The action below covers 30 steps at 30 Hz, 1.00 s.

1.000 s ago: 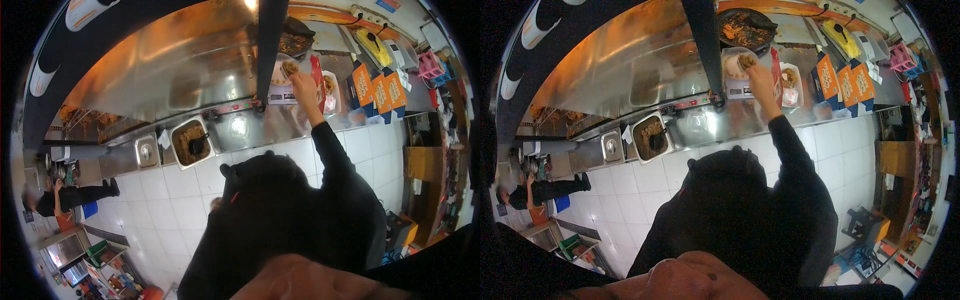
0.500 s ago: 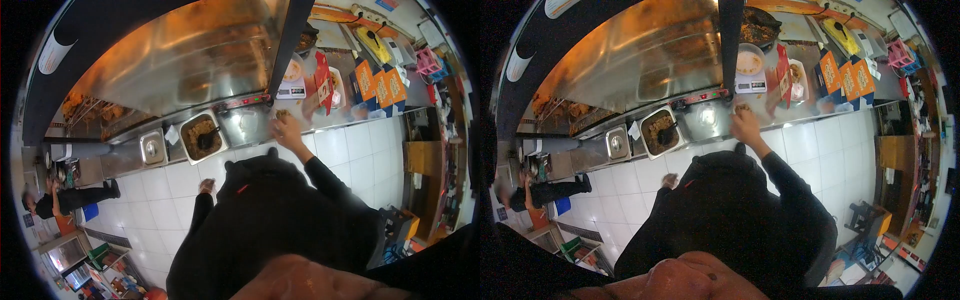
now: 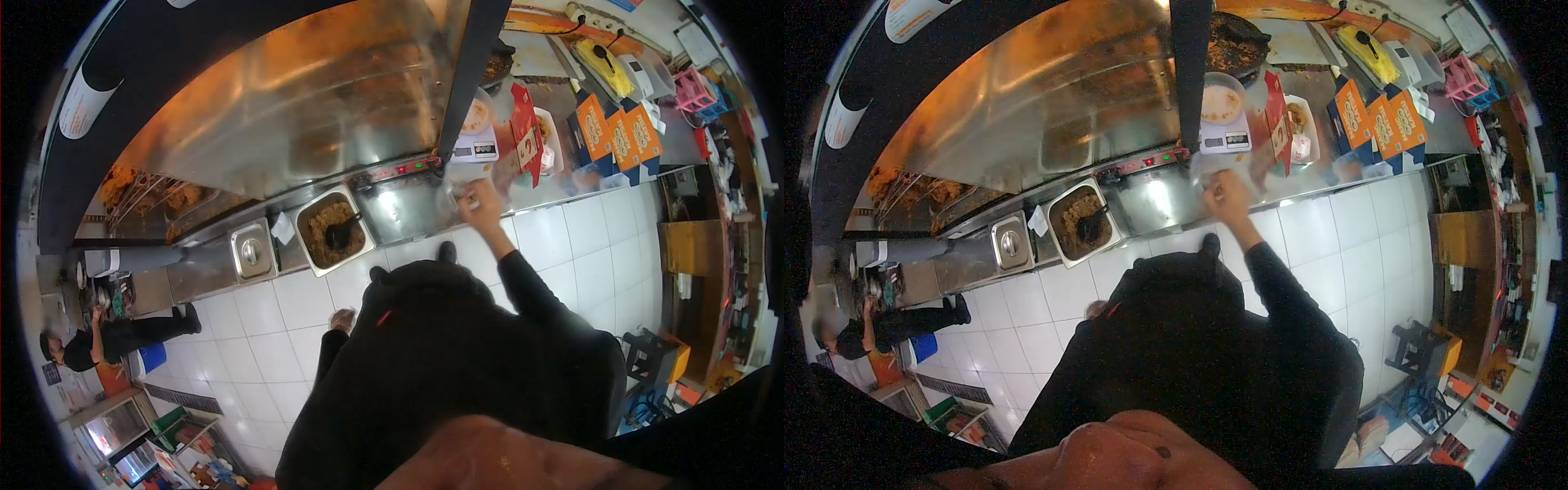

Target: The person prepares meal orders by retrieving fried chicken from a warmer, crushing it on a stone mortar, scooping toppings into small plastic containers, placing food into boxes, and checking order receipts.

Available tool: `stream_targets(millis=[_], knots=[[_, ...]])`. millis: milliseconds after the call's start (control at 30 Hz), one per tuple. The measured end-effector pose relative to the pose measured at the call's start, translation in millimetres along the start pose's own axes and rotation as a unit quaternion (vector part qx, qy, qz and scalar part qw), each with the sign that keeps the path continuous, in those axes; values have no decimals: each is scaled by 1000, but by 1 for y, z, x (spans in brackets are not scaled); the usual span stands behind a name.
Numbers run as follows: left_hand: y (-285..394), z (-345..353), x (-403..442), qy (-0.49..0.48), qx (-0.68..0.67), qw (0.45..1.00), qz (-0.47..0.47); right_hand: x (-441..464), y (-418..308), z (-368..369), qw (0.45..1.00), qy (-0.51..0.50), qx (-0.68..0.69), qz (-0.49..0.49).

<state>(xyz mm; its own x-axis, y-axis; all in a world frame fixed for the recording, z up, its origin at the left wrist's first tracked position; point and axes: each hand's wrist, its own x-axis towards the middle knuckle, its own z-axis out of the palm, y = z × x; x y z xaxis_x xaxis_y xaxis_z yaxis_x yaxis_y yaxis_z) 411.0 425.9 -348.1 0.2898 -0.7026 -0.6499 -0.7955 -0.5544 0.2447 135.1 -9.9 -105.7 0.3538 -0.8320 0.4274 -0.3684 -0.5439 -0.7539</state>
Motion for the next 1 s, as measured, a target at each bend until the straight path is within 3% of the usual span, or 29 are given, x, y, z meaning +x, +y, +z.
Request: stream_targets(millis=[67, 133, 200, 267, 367, 400, 500, 600, 700, 800, 900, 1000], knots=[[-7, 19, -5, -2, -10, 1000, 8, 33, 25, -13, 988, 68, -127, -56], [10, 7, -26, -7, -16, 999, 28, 76, 31, -13, 976, 108, -171, -85], [11, 14, -36, 19, -41, 998, 44, 116, 54, -3, 971, 97, -168, -137], [-5, 37, -32, 79, -80, 992, 59, 142, 73, 11, 968, 57, -210, -125], [34, -12, -42, -9, -11, 1000, 6, 160, 87, 22, 960, 13, -250, -125], [61, -46, -60, 18, -26, 999, 2, 162, 87, 23, 957, -1, -260, -128], [39, -5, -38, 69, -60, 996, 10, 162, 84, 20, 961, -1, -258, -95], [62, -27, -49, 3, -20, 1000, -5, 152, 65, 3, 976, 69, -171, -111], [52, -4, -46, 14, -85, 996, 1, 123, 68, -7, 989, 97, -101, -52], [39, 24, -40, -39, -57, 995, -68, 88, 90, -13, 987, 55, -149, 15], [44, 7, -47, -83, -25, 995, -40, 66, 109, -13, 972, 29, -228, 55], [31, 8, -49, -9, 1, 1000, 28, 58, 115, -15, 967, 20, -245, 66]])
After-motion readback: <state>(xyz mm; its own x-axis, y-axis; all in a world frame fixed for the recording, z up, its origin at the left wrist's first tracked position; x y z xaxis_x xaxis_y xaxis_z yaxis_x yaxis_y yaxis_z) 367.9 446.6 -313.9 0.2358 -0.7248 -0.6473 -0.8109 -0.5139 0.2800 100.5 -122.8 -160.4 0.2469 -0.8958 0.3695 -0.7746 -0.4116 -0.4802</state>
